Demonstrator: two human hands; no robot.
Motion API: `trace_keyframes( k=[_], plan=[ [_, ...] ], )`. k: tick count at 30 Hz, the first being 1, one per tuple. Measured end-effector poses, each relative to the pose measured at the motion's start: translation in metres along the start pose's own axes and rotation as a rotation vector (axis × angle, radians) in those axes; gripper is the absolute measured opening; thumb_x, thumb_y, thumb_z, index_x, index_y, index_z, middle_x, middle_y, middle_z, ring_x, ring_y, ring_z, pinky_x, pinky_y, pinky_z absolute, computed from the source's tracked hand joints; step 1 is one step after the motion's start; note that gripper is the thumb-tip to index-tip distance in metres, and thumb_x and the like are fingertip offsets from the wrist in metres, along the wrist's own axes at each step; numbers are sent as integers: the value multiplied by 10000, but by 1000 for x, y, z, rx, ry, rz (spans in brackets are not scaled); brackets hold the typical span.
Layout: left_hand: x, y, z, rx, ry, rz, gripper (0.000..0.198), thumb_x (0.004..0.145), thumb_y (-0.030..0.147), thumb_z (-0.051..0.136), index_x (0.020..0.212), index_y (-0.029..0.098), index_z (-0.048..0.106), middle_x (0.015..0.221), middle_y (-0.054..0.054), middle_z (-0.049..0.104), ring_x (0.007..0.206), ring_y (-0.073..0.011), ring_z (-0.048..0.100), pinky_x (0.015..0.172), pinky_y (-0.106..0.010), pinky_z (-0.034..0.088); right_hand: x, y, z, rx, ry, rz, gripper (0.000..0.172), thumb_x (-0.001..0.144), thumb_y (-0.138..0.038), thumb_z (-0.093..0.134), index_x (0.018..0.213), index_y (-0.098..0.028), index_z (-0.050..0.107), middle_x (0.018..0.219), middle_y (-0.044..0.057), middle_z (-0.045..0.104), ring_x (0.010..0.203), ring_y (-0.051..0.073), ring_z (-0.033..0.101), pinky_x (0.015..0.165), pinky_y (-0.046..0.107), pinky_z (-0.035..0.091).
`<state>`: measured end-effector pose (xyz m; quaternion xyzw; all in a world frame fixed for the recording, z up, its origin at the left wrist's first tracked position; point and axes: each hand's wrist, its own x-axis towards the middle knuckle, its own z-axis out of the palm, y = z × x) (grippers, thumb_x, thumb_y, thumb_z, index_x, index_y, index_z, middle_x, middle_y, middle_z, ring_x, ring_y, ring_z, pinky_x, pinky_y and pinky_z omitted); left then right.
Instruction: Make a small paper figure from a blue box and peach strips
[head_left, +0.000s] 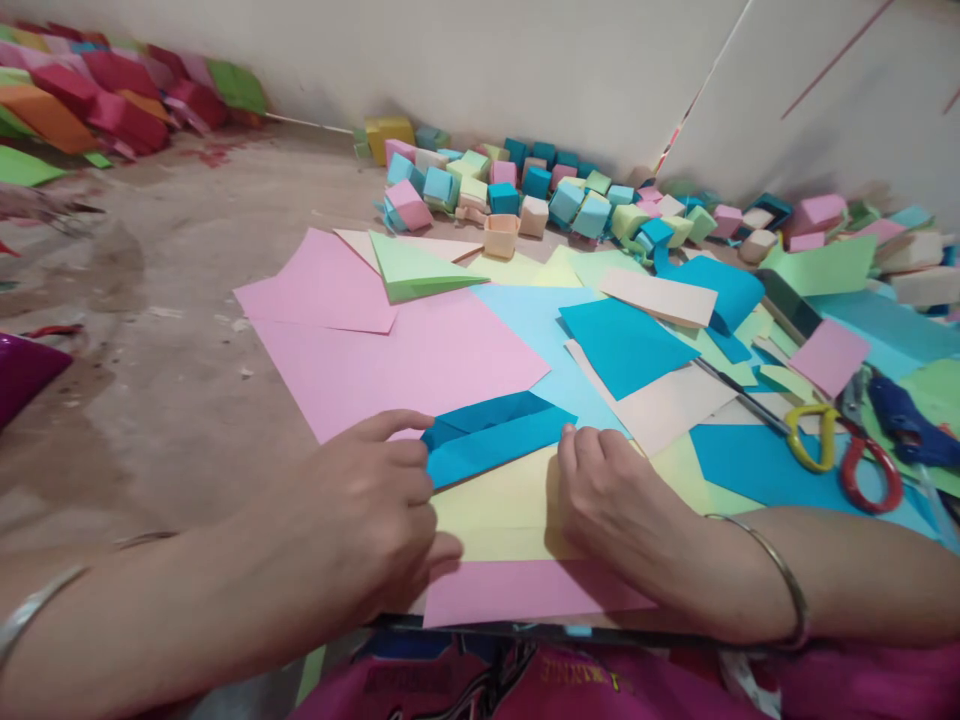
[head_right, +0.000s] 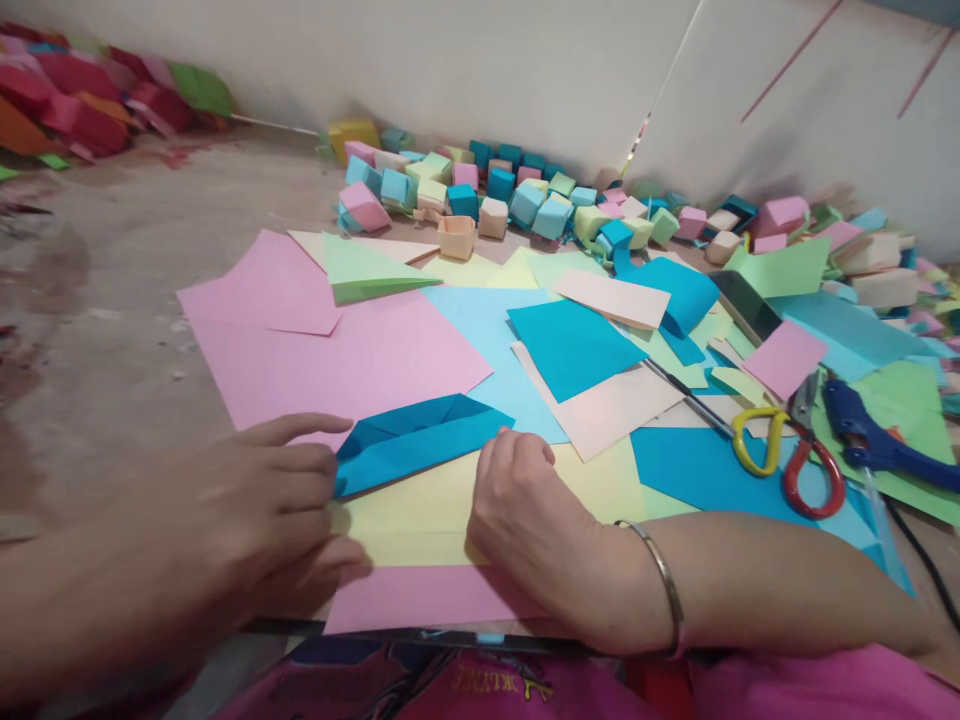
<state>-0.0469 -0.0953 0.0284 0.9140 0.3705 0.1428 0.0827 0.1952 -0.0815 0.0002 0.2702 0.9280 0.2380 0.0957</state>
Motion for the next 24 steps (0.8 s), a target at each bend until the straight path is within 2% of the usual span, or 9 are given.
trace_keyframes(
  k=[4, 7, 9, 12, 14, 16, 19, 20, 24],
  plan=[
    [11, -8, 7, 161, 10, -89, 251, 860, 397, 603, 716, 192, 601, 713, -51, 588, 727, -224, 519, 713, -389, 415, -1, 1, -1, 32, 3, 11, 193, 682, 27, 499, 653, -145, 581, 626, 96, 482, 572, 208, 379, 523, 349, 129],
    [15, -18, 13, 197, 1, -113, 324, 828, 457, 649, 949, 158, 629, 862, -91, 639, 867, -272, 555, 777, -411, 414, -1, 6, -5, 108, 53, 54, 224, 682, 50, 495, 633, -163, 545, 639, 82, 484, 587, 202, 387, 532, 353, 140],
    [16, -23, 17, 183, -14, -85, 314, 844, 399, 644, 1039, 153, 626, 890, -89, 650, 877, -267, 556, 815, -422, 407, 1, 12, -10, 144, 133, 77, 218, 735, 36, 484, 700, -162, 567, 675, 77, 503, 612, 206, 401, 542, 355, 163],
    [17, -25, 20, 99, -27, -48, 131, 883, 256, 578, 972, 194, 652, 827, -51, 637, 818, -226, 546, 835, -416, 394, 6, 18, -14, 160, 231, 76, 220, 863, -45, 450, 989, -127, 610, 817, 102, 570, 696, 228, 443, 572, 356, 217],
    [17, -25, 20, 42, -32, -41, 94, 881, 228, 565, 897, 208, 656, 813, -42, 623, 819, -217, 541, 838, -406, 395, 11, 19, -13, 195, 221, 80, 246, 893, -75, 444, 1090, -119, 585, 896, 118, 591, 739, 238, 458, 589, 356, 235],
    [18, -24, 18, 24, -31, -62, 122, 862, 286, 605, 935, 200, 652, 902, -67, 629, 892, -240, 541, 855, -415, 403, 14, 19, -9, 250, 172, 82, 217, 893, -81, 460, 1058, -139, 589, 895, 107, 595, 730, 232, 452, 589, 354, 231],
    [17, -24, 16, 37, -22, -77, 377, 804, 435, 674, 1081, 183, 625, 1039, -107, 632, 1009, -293, 529, 916, -465, 395, 17, 19, -3, 323, 139, 57, 145, 895, -91, 487, 950, -168, 597, 797, 70, 575, 680, 216, 412, 577, 350, 205],
    [17, -24, 15, 39, -20, -71, 388, 795, 448, 681, 1079, 190, 627, 1031, -100, 641, 1027, -300, 529, 940, -480, 383, 17, 19, -1, 345, 152, 48, 132, 890, -84, 496, 898, -174, 593, 765, 61, 563, 670, 212, 399, 575, 349, 196],
    [19, -22, 14, 44, 57, -9, 57, 841, 246, 607, 817, 228, 656, 871, -24, 673, 1051, -275, 550, 1019, -516, 316, 16, 22, 1, 432, 278, 27, 226, 862, -31, 501, 707, -194, 519, 698, 47, 524, 659, 203, 361, 576, 346, 177]
  ],
)
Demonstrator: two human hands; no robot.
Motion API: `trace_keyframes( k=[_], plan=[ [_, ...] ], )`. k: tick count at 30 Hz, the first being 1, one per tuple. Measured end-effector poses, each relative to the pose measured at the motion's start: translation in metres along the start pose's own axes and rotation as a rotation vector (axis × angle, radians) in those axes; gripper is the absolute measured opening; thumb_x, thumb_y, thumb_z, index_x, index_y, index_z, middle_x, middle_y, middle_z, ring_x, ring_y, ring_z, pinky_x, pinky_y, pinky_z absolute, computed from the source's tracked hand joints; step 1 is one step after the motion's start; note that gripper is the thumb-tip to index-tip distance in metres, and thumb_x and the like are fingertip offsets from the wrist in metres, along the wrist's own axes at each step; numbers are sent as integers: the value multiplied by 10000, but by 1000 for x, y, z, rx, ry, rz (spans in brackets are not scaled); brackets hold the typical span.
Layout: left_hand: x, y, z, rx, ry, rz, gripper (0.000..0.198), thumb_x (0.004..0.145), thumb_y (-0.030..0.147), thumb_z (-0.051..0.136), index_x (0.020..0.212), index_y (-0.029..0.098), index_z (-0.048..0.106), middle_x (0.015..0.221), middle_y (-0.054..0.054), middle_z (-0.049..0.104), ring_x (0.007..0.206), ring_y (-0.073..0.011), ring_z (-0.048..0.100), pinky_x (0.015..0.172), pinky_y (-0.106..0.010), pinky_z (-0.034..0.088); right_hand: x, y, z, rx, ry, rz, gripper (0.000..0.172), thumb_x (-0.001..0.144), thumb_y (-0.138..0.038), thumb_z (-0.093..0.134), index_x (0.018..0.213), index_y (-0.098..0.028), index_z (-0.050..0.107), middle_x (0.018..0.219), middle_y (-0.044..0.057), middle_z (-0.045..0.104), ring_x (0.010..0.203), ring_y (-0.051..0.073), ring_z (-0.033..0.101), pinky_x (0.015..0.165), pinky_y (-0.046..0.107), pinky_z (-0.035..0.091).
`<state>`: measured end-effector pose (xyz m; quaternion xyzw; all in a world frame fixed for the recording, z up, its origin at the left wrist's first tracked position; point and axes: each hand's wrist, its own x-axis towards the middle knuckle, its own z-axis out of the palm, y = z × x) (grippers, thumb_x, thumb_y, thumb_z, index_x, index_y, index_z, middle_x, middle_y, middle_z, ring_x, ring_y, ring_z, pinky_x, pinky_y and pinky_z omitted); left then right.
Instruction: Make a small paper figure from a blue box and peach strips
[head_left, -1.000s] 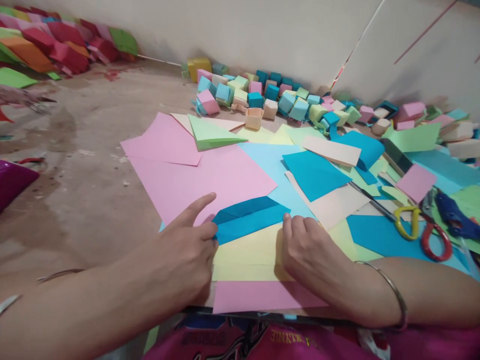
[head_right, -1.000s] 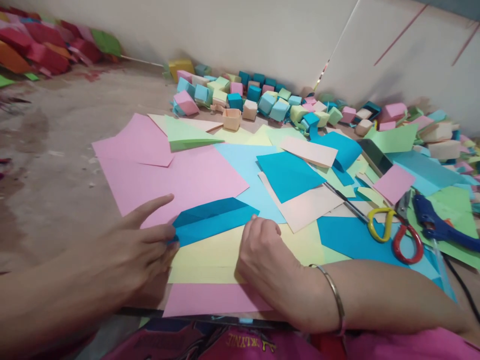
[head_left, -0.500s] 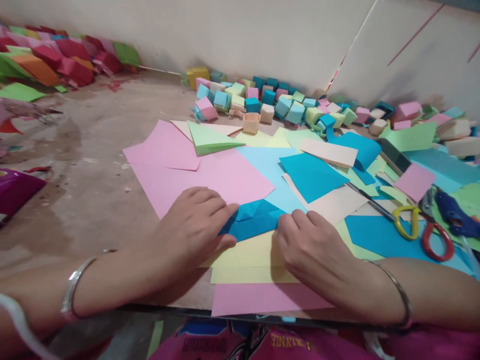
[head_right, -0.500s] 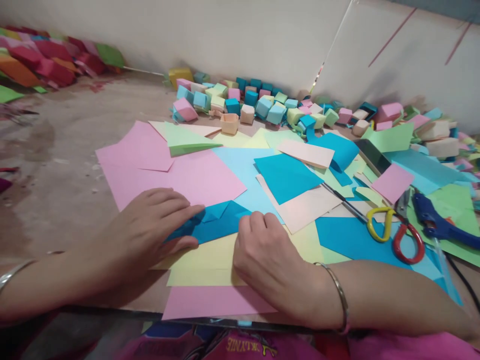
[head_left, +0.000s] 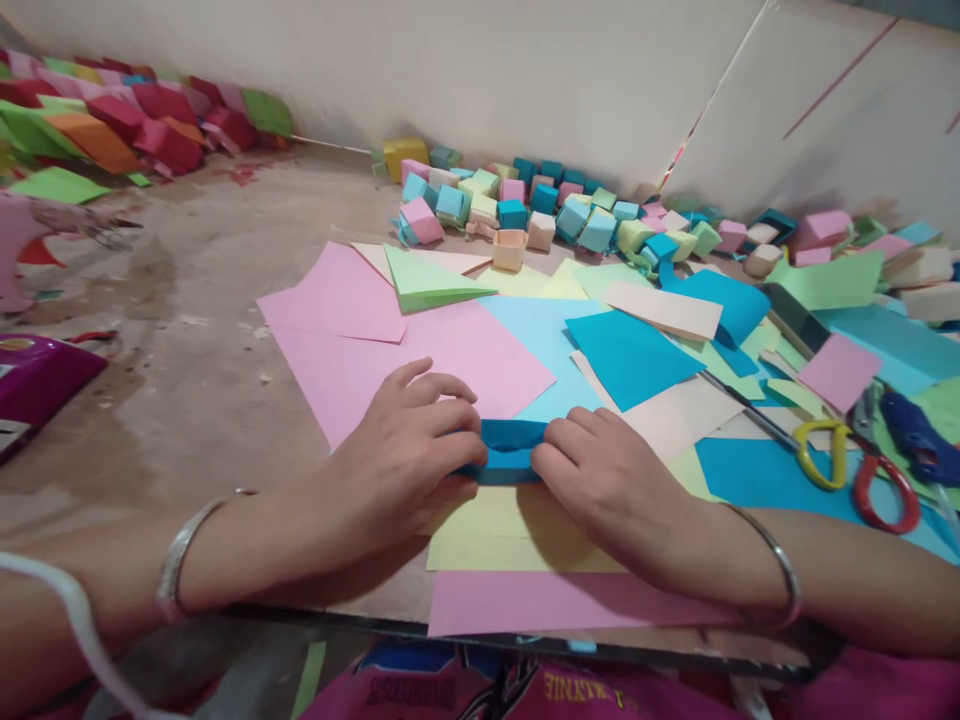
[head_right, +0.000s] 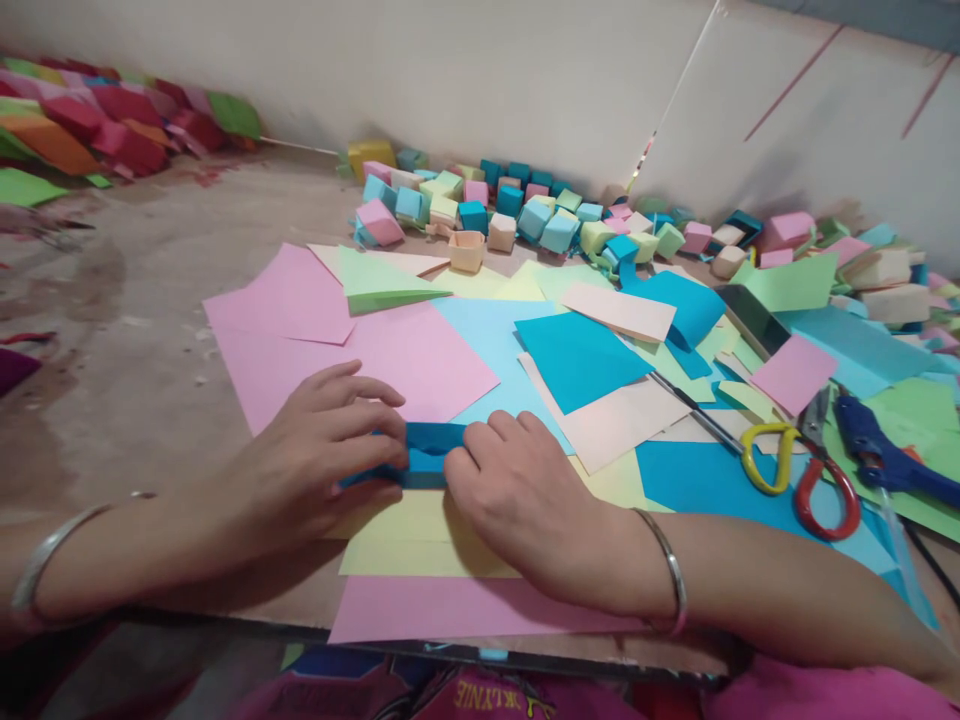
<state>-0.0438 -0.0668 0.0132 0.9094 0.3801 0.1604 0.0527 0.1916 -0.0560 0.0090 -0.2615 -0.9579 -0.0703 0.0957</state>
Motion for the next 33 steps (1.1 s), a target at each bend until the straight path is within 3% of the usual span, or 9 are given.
trace_keyframes(
  k=[2, 5, 11, 18, 25, 29, 33],
  plan=[
    [2, 1, 0, 26, 75, 42, 179, 852, 142, 541, 720, 222, 631, 808, 4, 679, 1049, -253, 567, 1061, -534, 270, 0, 0, 1, 31, 39, -28, 247, 872, -39, 497, 684, -199, 507, 681, 45, 513, 662, 204, 357, 578, 348, 173],
    [4, 1, 3, 80, 135, 68, 211, 870, 106, 511, 724, 214, 619, 788, 18, 696, 1089, -247, 573, 1116, -568, 190, -1, -1, 6, 43, 17, -56, 200, 887, -80, 527, 722, -193, 536, 691, 44, 524, 668, 204, 369, 572, 346, 164],
    [3, -2, 11, 55, 40, 50, 189, 860, 141, 537, 693, 203, 601, 866, 2, 708, 1148, -270, 565, 1109, -576, 205, -2, -2, 12, 11, -35, -93, 148, 869, -77, 544, 763, -180, 551, 701, 44, 537, 653, 194, 381, 562, 342, 159],
    [3, -3, 11, 46, 9, 58, 133, 855, 179, 564, 751, 226, 632, 910, 0, 703, 1180, -288, 543, 1098, -591, 200, 2, -3, 6, 86, 121, -121, 156, 912, -108, 503, 805, -163, 603, 692, 39, 517, 647, 176, 370, 568, 342, 197],
    [2, -6, 12, 70, -7, 66, 150, 852, 209, 572, 731, 235, 657, 893, -20, 702, 1183, -302, 541, 1089, -619, 190, 9, 7, 25, 133, 0, -74, 181, 966, -273, 484, 899, -175, 621, 750, 42, 548, 674, 171, 410, 570, 321, 241],
    [2, -6, 11, 60, -2, 76, 161, 837, 180, 553, 731, 236, 660, 903, -22, 698, 1171, -302, 551, 1079, -627, 199, 11, 8, 27, 146, -26, -88, 158, 951, -198, 493, 869, -168, 625, 731, 34, 558, 660, 163, 419, 572, 311, 276],
    [3, -6, 10, 61, 17, 71, 181, 842, 179, 542, 717, 234, 661, 886, -29, 697, 1155, -301, 557, 1068, -624, 222, 12, 7, 25, 120, 47, -73, 169, 945, -233, 507, 843, -171, 627, 789, 59, 573, 709, 179, 453, 613, 321, 330]
  ],
)
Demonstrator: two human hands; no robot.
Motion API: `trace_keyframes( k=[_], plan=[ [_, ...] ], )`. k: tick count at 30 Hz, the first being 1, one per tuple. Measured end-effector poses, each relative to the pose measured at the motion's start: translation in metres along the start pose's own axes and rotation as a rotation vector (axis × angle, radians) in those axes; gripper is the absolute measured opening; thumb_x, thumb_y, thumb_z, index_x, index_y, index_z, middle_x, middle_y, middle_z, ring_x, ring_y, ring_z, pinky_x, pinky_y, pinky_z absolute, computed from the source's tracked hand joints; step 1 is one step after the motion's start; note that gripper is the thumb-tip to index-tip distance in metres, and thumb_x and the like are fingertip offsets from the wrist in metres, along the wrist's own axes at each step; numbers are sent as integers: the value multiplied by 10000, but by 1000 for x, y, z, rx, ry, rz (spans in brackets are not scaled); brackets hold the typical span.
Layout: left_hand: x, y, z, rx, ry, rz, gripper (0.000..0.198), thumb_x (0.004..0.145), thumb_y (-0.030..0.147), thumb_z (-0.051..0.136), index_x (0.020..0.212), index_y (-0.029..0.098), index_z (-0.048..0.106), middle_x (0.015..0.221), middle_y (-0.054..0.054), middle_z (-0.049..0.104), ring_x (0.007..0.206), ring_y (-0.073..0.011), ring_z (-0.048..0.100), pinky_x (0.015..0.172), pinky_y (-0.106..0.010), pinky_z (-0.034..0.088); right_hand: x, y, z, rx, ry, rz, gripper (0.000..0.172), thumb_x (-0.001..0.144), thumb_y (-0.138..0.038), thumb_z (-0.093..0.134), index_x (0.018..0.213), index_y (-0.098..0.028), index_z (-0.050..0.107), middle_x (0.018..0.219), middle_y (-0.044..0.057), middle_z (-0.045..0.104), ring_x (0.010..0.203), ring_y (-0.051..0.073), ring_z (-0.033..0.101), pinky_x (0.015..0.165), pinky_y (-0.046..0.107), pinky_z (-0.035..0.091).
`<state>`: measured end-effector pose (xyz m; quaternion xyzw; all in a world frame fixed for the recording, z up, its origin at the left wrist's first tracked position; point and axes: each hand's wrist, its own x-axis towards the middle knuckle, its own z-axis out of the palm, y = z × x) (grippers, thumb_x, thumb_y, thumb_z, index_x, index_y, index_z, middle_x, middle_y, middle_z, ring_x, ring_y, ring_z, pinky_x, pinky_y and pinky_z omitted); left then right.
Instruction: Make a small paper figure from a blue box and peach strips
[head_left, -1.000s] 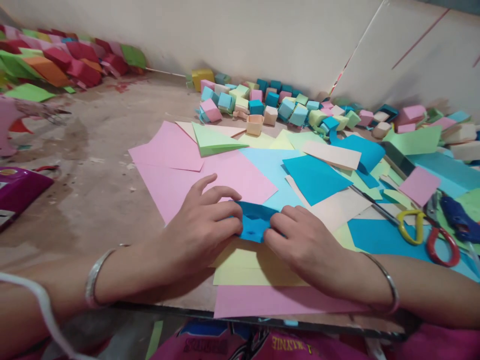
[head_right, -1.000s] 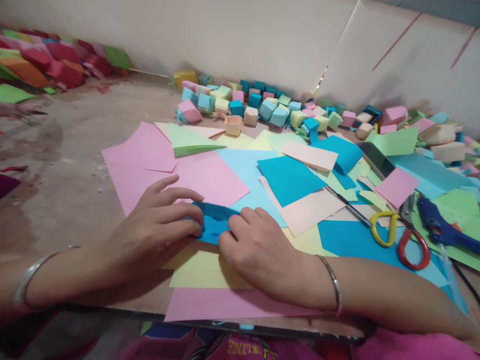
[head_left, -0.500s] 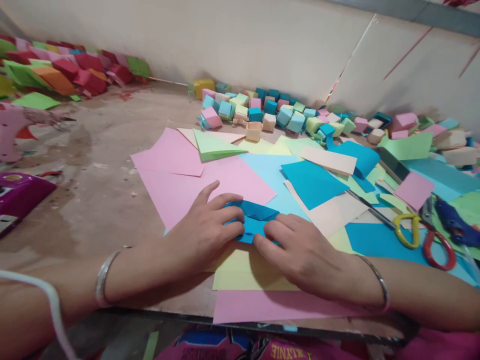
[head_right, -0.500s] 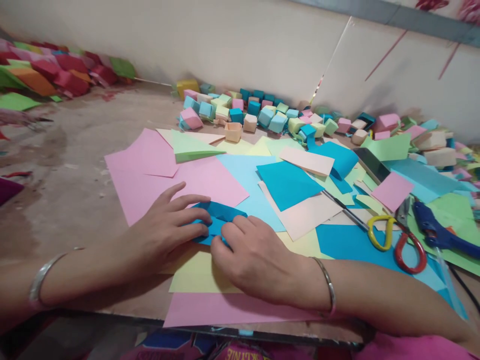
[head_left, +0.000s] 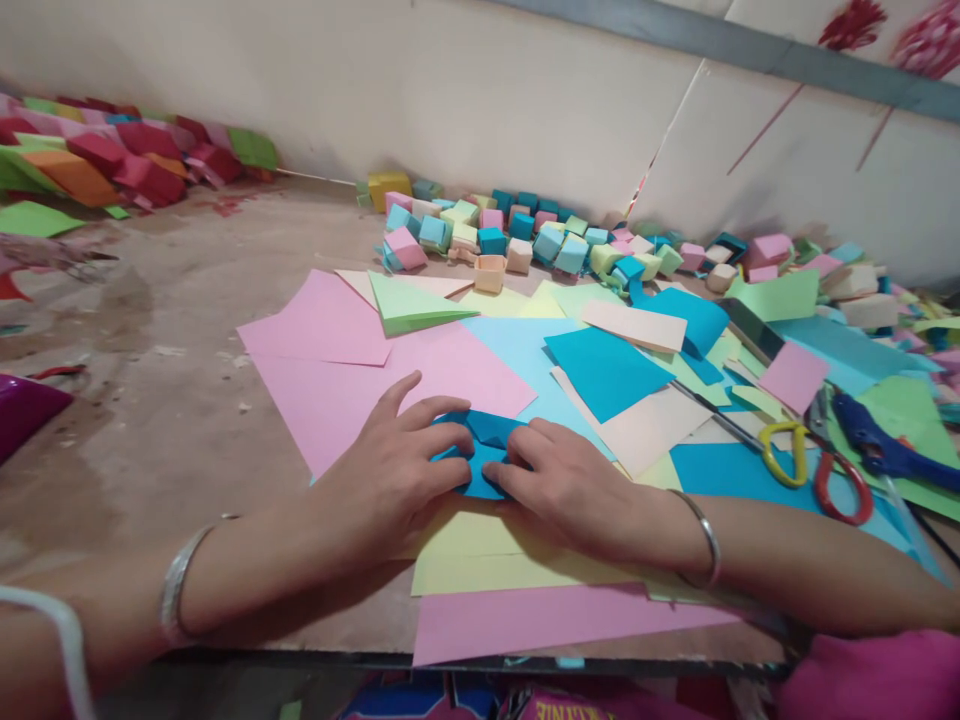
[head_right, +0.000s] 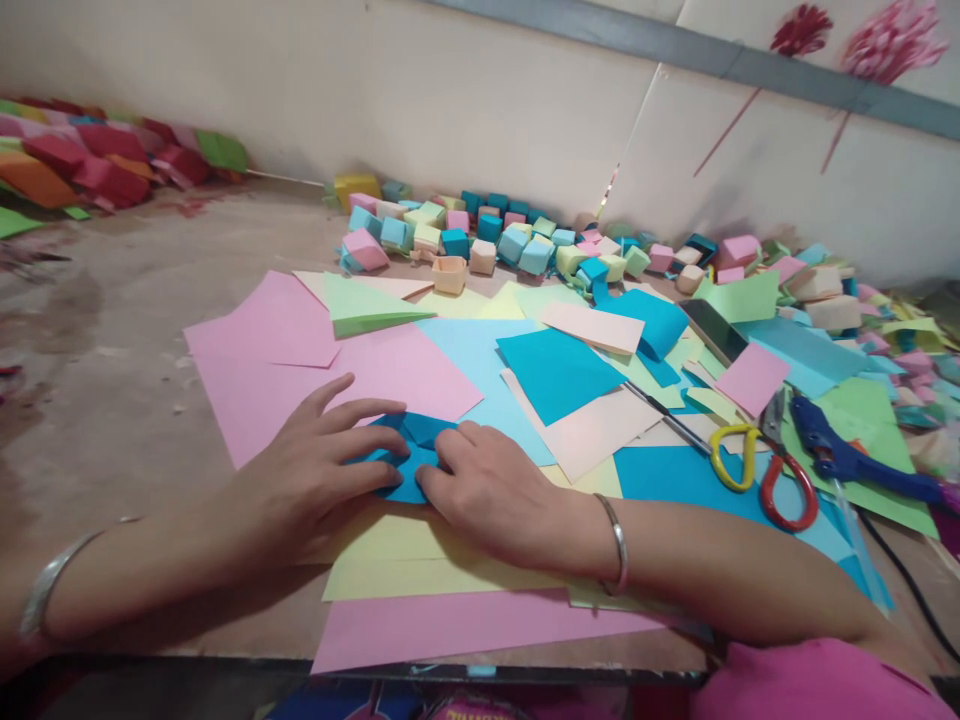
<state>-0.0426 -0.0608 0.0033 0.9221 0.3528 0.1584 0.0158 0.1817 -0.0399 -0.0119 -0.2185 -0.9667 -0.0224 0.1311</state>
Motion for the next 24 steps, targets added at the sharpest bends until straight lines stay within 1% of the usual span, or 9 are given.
trace_keyframes(
  k=[2, 4, 6, 12, 15, 18, 20, 22, 24],
  plan=[
    [0, 0, 0, 6, 12, -3, 176, 847, 190, 546, 725, 236, 665, 879, -32, 699, 1144, -300, 562, 1057, -619, 239, 1, 1, -2, -4, 91, 40, 205, 939, -342, 532, 870, -177, 632, 1016, 129, 600, 899, 240, 510, 718, 368, 398],
    [0, 0, 1, 1, 25, -2, 167, 847, 188, 551, 744, 242, 672, 882, -31, 701, 1140, -294, 563, 1060, -613, 240, 1, 2, -4, -13, 158, 82, 237, 922, -391, 555, 869, -173, 633, 1279, 196, 510, 1140, 320, 462, 849, 447, 413],
    [0, -1, 3, -12, 57, 3, 162, 847, 189, 559, 746, 242, 674, 876, -27, 701, 1140, -288, 563, 1072, -604, 231, 1, 2, -4, -6, 161, 115, 259, 906, -396, 577, 829, -154, 629, 1367, 235, 441, 1231, 360, 413, 897, 486, 411],
    [1, -6, 5, -5, 186, 35, 137, 862, 182, 603, 804, 265, 695, 1011, -15, 702, 1216, -281, 517, 1100, -576, 239, 1, 3, 6, 141, 92, 186, 244, 911, -345, 554, 801, -141, 629, 1040, 161, 631, 902, 252, 555, 742, 395, 458],
    [7, -14, 1, 30, 288, -21, 93, 828, 201, 669, 879, 276, 692, 1167, -38, 648, 1249, -279, 489, 1097, -532, 302, 2, 13, 9, 210, 171, 208, 207, 905, -265, 552, 749, -149, 623, 1024, 144, 640, 881, 232, 565, 742, 379, 461],
    [20, -23, -4, -23, 413, -185, 318, 779, 243, 726, 1085, 250, 637, 1285, -96, 556, 1262, -298, 468, 1076, -509, 356, 6, 33, 11, 326, 307, 273, 162, 889, -222, 563, 756, -158, 628, 1076, 134, 637, 957, 230, 583, 803, 373, 475],
    [33, -26, -7, -266, 518, -378, 430, 752, 265, 739, 1144, 207, 575, 1256, -111, 543, 1226, -290, 491, 1041, -486, 401, 10, 48, 12, 399, 424, 381, 147, 873, -238, 586, 749, -167, 621, 1071, 122, 638, 989, 229, 592, 835, 369, 476],
    [49, -26, -8, -727, 609, -641, 405, 737, 258, 735, 1088, 188, 544, 1179, -93, 562, 1142, -253, 547, 956, -425, 468, 14, 61, 13, 468, 528, 515, 157, 853, -278, 611, 734, -176, 611, 1044, 110, 637, 990, 228, 600, 843, 367, 477],
    [64, -20, -4, -1240, 566, -875, 375, 729, 229, 731, 1043, 190, 530, 1134, -76, 584, 1065, -220, 589, 852, -358, 502, 16, 69, 14, 525, 592, 605, 179, 846, -310, 611, 719, -183, 606, 1014, 99, 633, 980, 229, 601, 842, 368, 476]
  ],
)
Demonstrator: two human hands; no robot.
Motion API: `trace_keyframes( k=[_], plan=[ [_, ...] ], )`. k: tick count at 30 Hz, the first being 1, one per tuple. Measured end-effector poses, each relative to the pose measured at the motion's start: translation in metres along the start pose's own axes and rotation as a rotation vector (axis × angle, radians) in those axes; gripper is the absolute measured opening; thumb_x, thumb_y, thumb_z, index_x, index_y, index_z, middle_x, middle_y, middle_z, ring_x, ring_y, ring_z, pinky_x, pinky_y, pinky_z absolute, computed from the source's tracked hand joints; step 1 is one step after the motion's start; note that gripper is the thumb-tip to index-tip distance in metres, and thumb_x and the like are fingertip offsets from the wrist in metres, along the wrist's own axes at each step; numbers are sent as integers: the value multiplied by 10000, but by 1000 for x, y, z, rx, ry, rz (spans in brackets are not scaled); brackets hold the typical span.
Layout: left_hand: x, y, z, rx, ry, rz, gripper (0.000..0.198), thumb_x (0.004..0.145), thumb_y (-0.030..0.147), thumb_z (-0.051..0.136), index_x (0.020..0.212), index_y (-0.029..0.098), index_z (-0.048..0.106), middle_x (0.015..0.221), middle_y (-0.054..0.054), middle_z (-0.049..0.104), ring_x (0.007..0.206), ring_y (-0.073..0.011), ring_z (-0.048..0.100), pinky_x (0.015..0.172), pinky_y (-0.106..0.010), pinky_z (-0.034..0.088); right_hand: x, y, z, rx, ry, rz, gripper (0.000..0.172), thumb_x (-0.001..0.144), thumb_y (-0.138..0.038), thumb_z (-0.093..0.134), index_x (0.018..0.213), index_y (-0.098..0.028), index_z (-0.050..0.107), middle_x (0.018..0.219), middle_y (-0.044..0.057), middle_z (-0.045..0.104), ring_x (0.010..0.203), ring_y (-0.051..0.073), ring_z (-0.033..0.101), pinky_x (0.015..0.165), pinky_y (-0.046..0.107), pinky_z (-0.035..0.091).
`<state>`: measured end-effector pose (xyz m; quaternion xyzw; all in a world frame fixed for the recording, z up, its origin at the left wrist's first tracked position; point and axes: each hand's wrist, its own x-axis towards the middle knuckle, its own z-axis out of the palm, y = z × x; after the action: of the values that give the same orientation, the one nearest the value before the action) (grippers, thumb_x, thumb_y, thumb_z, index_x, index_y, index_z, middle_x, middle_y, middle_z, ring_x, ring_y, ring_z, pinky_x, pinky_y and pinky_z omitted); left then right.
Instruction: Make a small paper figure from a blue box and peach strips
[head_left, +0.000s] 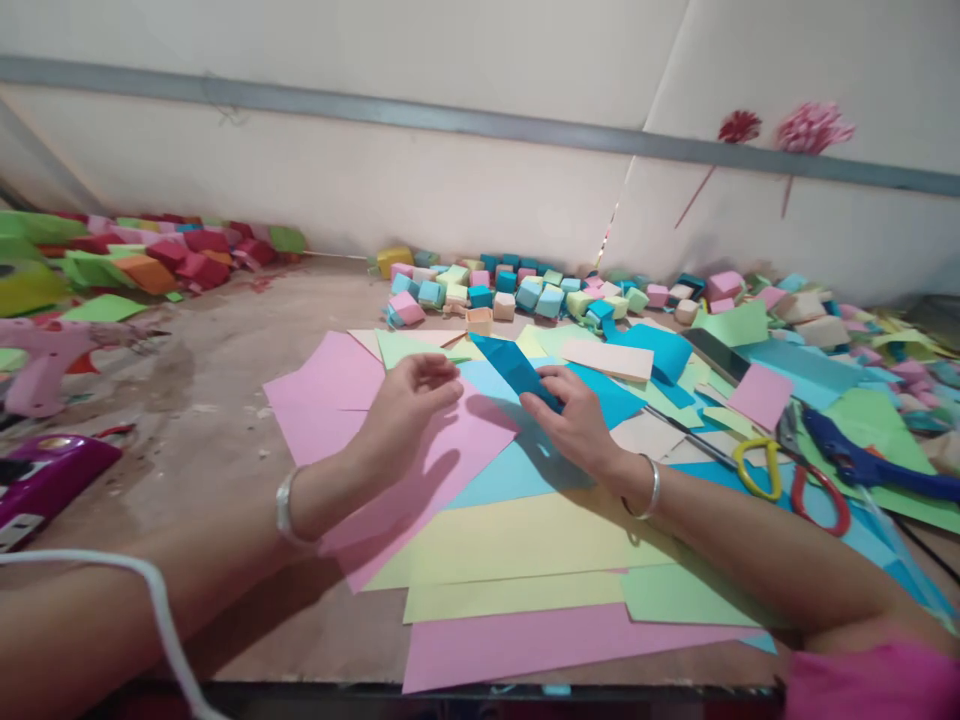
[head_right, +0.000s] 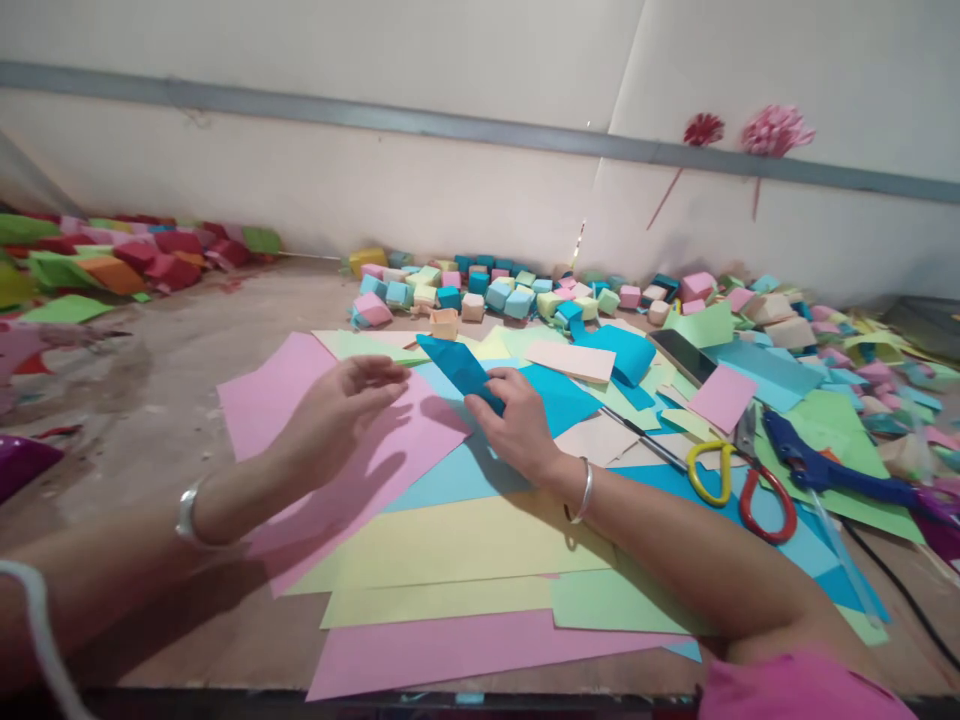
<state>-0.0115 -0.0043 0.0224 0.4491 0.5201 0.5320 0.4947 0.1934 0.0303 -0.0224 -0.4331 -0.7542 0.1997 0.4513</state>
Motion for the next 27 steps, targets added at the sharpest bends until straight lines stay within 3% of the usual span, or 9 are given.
trace_keyframes(
  k=[2, 6, 9, 12, 18, 22, 27],
  plan=[
    [1, -5, 18, -201, -111, -248, 395, 736, 226, 729, 1077, 202, 532, 1128, -77, 608, 1008, -207, 618, 779, -326, 506, 2, 2, 2, 22, 28, 27, 185, 851, -314, 594, 720, -184, 612, 999, 94, 627, 973, 229, 599, 848, 372, 473],
    [2, -26, 43, -452, -311, -285, 365, 772, 225, 714, 1113, 217, 584, 983, -40, 646, 788, -132, 630, 672, -239, 485, -3, 0, 8, 23, 19, -20, 149, 860, -278, 585, 782, -170, 652, 1024, 105, 614, 976, 224, 591, 877, 375, 474],
    [7, -39, 44, -491, -340, -259, 277, 792, 203, 689, 1060, 170, 627, 952, -64, 664, 782, -149, 632, 703, -259, 510, -9, -3, 11, 23, -17, -89, 139, 864, -275, 593, 866, -170, 685, 1076, 114, 599, 1027, 227, 580, 916, 383, 480],
    [12, -43, 37, -508, -315, -260, 250, 828, 210, 657, 1072, 159, 631, 1003, -87, 674, 831, -175, 642, 726, -283, 531, -15, -6, 12, -8, -26, -174, 233, 870, -305, 598, 1044, -175, 682, 1202, 135, 568, 1124, 250, 546, 976, 416, 469],
    [13, -39, 38, -598, -289, -237, 209, 863, 324, 636, 982, 153, 649, 902, -67, 690, 826, -181, 654, 727, -274, 549, -22, -10, 13, -170, -83, -375, 414, 947, -307, 486, 1335, -169, 530, 1410, 153, 464, 1281, 270, 428, 1059, 473, 413],
    [7, -37, 40, -557, -338, -242, 303, 790, 367, 723, 995, 163, 631, 850, -59, 687, 748, -190, 657, 668, -306, 551, -22, -9, 13, -173, -80, -358, 361, 965, -301, 445, 1272, -163, 576, 1373, 158, 488, 1241, 264, 461, 1027, 457, 439],
    [3, -40, 36, -427, -281, -201, 296, 687, 178, 752, 936, 165, 591, 685, 6, 634, 553, -140, 591, 532, -261, 488, -17, -9, 13, -40, -11, -276, 179, 937, -236, 461, 896, -178, 627, 1086, 120, 611, 1081, 220, 555, 911, 388, 485]
  ],
)
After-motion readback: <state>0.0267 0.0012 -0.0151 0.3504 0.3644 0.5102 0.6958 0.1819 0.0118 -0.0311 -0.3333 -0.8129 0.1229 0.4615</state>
